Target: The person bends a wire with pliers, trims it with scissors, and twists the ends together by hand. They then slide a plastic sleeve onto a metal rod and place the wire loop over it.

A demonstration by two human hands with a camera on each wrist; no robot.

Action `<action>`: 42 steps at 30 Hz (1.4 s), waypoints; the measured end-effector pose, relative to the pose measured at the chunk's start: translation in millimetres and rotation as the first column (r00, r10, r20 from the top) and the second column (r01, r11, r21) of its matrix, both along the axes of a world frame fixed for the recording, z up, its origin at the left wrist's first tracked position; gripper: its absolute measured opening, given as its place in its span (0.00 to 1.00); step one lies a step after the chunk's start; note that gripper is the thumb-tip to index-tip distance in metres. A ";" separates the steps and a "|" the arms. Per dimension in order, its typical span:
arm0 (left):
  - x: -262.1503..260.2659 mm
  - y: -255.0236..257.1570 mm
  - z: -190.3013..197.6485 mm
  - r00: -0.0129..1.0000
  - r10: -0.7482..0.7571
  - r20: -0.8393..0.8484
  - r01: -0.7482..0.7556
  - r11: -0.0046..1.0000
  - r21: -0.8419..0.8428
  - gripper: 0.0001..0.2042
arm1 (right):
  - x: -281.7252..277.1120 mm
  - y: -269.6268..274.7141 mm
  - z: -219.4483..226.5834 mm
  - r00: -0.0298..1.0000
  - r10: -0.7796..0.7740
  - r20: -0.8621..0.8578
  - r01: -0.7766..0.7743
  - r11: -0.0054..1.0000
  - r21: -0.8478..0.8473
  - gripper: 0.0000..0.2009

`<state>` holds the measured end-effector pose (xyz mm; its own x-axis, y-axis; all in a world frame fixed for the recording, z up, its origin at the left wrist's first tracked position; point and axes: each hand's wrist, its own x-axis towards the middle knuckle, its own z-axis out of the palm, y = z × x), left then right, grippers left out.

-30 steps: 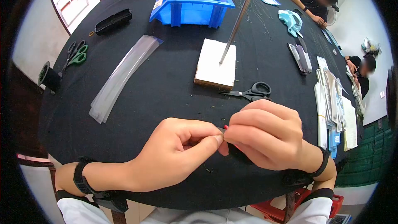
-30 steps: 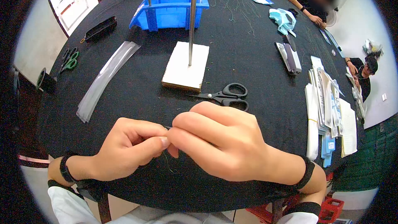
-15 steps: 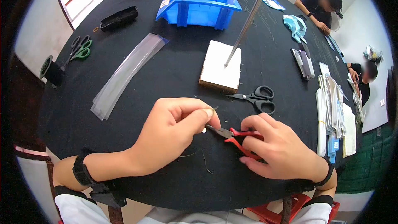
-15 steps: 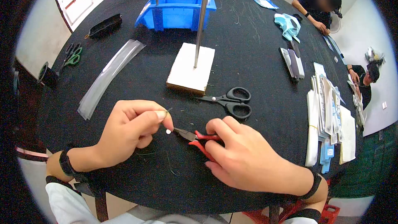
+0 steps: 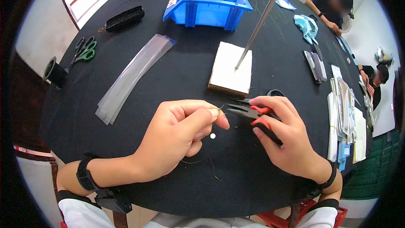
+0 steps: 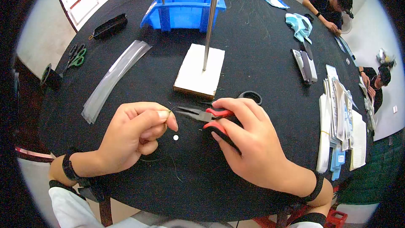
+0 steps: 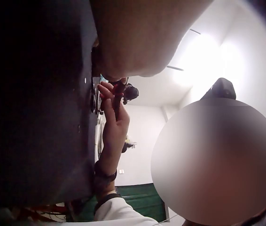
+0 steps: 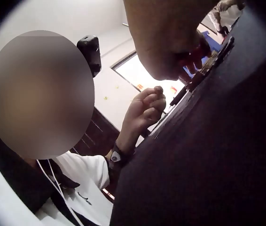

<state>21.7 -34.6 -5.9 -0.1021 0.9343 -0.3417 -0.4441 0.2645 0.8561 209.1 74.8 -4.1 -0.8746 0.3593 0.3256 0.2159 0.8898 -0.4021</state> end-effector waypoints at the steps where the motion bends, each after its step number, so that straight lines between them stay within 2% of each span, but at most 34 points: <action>1: 0.9 -0.2 1.6 1.000 0.001 -0.017 -0.001 1.000 -0.008 0.10 | -0.3 -0.4 -0.6 1.000 -0.004 0.007 0.004 1.000 0.013 0.09; 6: 3.0 -0.3 1.7 0.998 -0.009 -0.058 0.008 1.000 -0.018 0.10 | -1.4 -3.9 2.0 0.998 -0.037 0.047 0.031 0.992 0.120 0.10; 15: 4.2 -0.7 -1.3 0.996 -0.023 -0.082 0.024 1.000 0.004 0.11 | -1.4 -3.2 -0.2 1.000 -0.004 -0.015 0.007 0.985 0.173 0.09; 24: 6.3 -2.5 -1.4 0.979 -0.041 -0.198 0.054 0.997 0.057 0.11 | 0.2 -3.9 -8.1 0.995 -0.015 -0.102 0.020 0.999 0.047 0.10; 27: 8.6 -3.4 -1.8 0.971 -0.039 -0.237 0.059 0.995 0.076 0.12 | 2.2 -4.0 -7.1 0.996 -0.030 -0.078 0.031 0.999 0.009 0.11; 42: 10.3 -2.5 -1.8 0.963 -0.058 -0.264 0.072 0.996 0.043 0.12 | 3.4 -2.2 -10.3 0.996 -0.050 -0.069 0.055 0.996 0.066 0.12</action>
<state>32.0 -37.2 -7.7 -0.1202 0.9575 -0.2621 -0.1857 0.2377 0.9534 212.5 72.6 -14.4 -0.8304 0.3794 0.4080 0.2377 0.9036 -0.3563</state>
